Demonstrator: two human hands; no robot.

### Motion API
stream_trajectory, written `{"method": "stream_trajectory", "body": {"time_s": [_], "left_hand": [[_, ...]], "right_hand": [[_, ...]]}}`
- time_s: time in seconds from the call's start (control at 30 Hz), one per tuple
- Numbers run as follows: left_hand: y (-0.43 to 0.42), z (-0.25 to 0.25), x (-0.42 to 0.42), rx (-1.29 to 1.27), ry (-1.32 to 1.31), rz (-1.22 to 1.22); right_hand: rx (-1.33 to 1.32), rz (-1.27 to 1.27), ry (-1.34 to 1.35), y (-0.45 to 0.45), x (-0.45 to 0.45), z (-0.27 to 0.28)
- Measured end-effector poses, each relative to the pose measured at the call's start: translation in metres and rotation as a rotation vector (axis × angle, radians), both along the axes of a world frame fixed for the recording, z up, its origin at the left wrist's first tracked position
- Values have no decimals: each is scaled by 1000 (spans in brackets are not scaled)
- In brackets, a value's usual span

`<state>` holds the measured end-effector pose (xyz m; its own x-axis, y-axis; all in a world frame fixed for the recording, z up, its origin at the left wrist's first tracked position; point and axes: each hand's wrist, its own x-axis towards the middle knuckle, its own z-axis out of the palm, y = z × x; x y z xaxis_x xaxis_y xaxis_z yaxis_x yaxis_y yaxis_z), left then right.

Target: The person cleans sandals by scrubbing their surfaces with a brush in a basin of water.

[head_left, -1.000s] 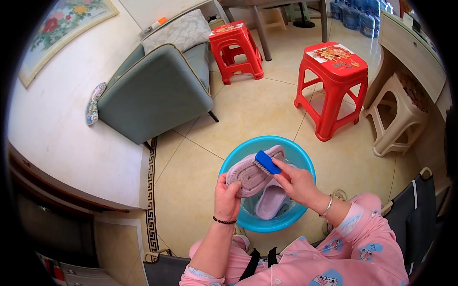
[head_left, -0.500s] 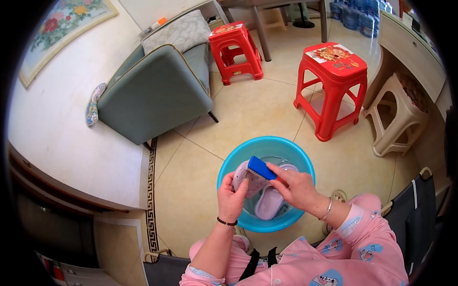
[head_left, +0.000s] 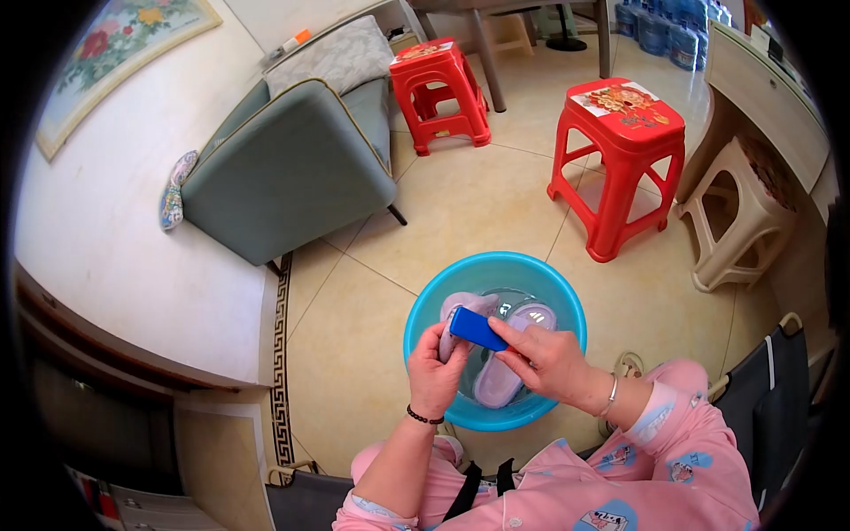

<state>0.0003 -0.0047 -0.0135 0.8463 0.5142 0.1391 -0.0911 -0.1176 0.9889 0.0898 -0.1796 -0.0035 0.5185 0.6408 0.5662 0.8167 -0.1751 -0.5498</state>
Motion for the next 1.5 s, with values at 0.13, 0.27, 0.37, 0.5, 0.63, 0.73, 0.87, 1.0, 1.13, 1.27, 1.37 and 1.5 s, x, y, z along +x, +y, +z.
{"method": "stream_trajectory", "body": {"time_s": [0.13,0.27,0.37,0.5,0.63,0.73,0.87,1.0,1.13,1.27,1.37,1.5], "left_hand": [[0,-5,0,26,3,4],[2,-12,0,123,17,21],[-1,-7,2,172,38,39],[-7,3,2,216,34,51],[-8,10,1,255,55,48],[-4,7,-2,264,65,52],[-3,-1,-1,202,0,-8],[-1,-5,0,235,41,1],[-7,5,3,280,103,29],[-5,2,4,387,25,6],[-6,9,2,332,9,5],[-2,8,-1,363,65,16]], "right_hand": [[-53,6,-47,-4,-1,6],[-53,-9,-56,-2,2,1],[-22,-65,74,-1,10,3],[-76,-102,372,-4,13,8],[-13,-73,348,-2,12,5],[-35,-38,139,-3,2,3],[-119,-5,-36,-4,-9,6],[-70,-60,-17,-2,1,3],[-60,-93,341,-3,19,2],[-67,-74,505,-5,16,6],[40,-25,457,-3,6,2],[-54,-88,32,-4,0,2]]}}
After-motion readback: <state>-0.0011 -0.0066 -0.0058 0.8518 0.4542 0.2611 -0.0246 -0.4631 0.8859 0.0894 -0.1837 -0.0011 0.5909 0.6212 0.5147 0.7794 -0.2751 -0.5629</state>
